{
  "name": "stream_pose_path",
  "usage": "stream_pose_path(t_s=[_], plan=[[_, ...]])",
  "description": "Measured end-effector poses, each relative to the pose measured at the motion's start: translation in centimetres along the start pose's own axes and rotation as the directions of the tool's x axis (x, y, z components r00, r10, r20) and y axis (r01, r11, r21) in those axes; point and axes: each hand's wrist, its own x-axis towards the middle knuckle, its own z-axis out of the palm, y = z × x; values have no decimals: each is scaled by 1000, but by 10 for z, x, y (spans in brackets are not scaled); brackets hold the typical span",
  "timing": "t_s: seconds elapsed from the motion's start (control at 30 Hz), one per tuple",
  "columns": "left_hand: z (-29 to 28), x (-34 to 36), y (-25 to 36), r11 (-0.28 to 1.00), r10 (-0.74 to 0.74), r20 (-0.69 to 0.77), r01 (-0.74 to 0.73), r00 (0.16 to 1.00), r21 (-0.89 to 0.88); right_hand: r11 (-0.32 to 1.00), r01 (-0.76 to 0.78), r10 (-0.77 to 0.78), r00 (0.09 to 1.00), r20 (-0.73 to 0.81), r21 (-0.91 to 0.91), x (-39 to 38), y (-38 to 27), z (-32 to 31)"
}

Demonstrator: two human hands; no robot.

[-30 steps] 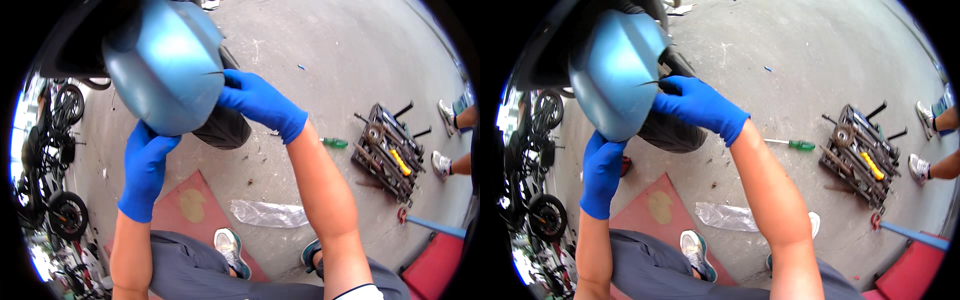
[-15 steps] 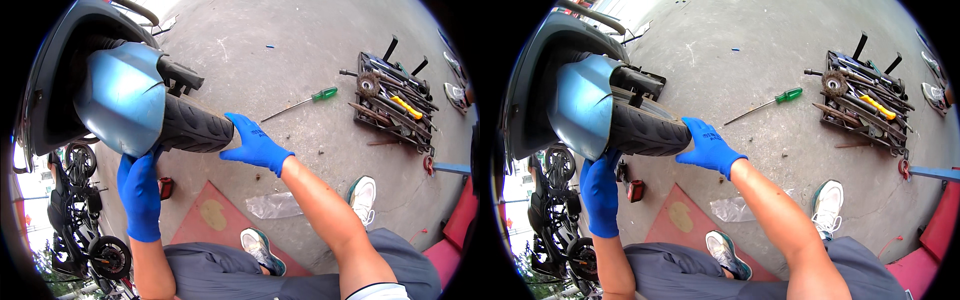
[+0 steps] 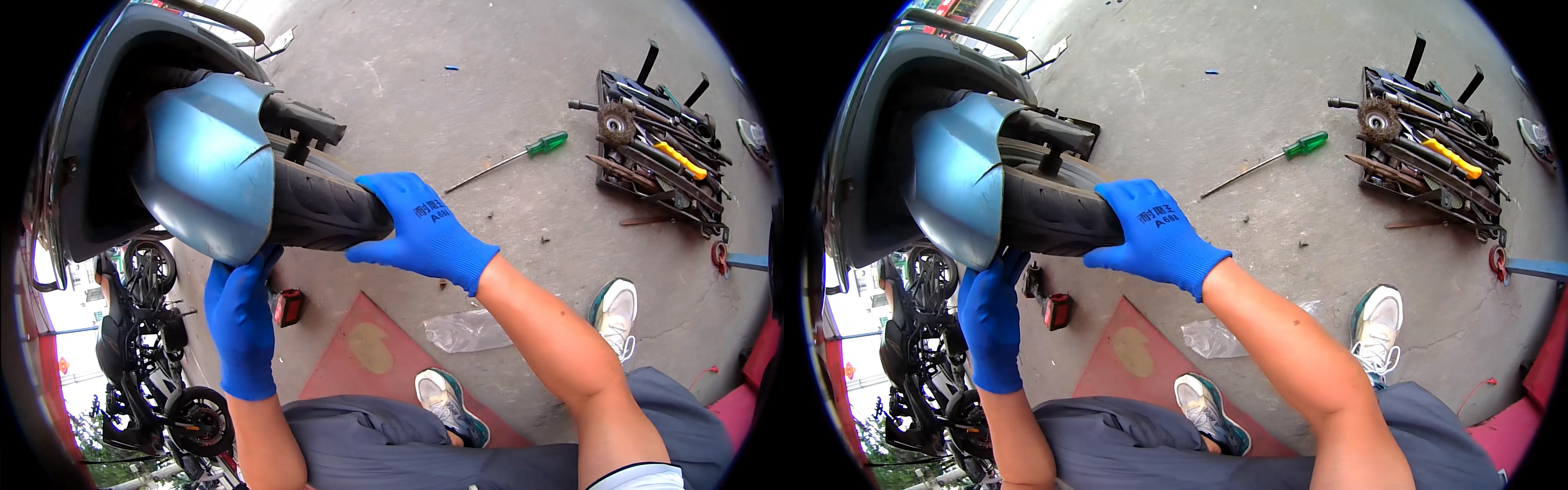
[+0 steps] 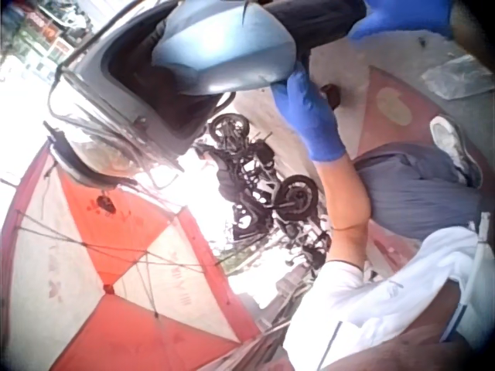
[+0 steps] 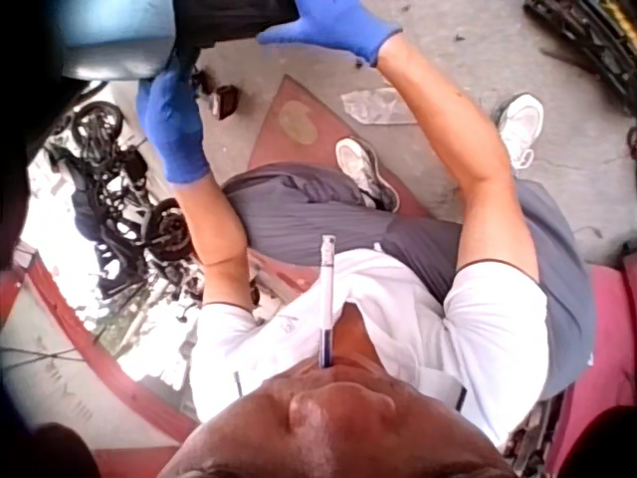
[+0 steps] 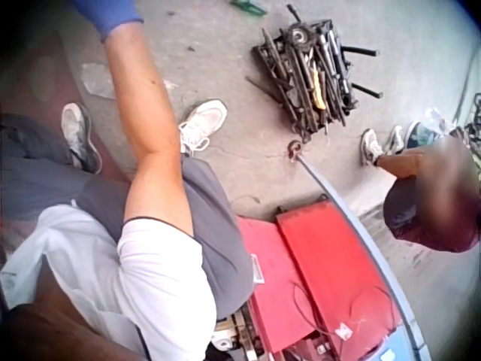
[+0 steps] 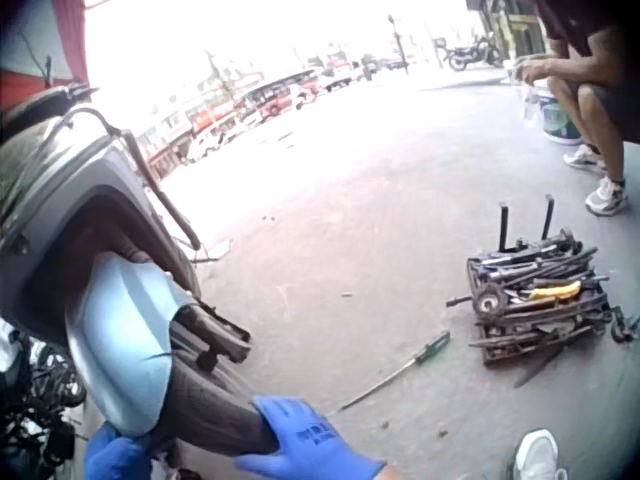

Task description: The person works on the front tire of a scooter, using a screwdriver to pry at the tire bead and then connecting an air hose to the valve stem to inflate the tire.

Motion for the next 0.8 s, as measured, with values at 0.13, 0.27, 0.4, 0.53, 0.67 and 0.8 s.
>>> stream_pose_path(t_s=[0.13,0.27,0.4,0.53,0.67,0.8], plan=[[-3,-1,4,997,-28,-24,29,999,77,996,20,-29,994,-107,-89,-15,16,17],[3,1,8,985,-13,-40,20,999,172,973,-193,174,974,-144,-128,-31,32,43],[10,2,10,975,-7,-55,19,998,221,971,-224,208,963,-171,-81,-25,25,48],[3,1,8,973,3,-41,7,999,233,982,-172,158,976,-152,-79,-16,4,34],[3,1,5,968,19,-43,-8,999,251,995,-60,41,971,-237,-77,-6,-16,25],[1,2,5,972,17,-55,-3,998,236,991,-92,64,963,-261,-95,-19,-5,32]])
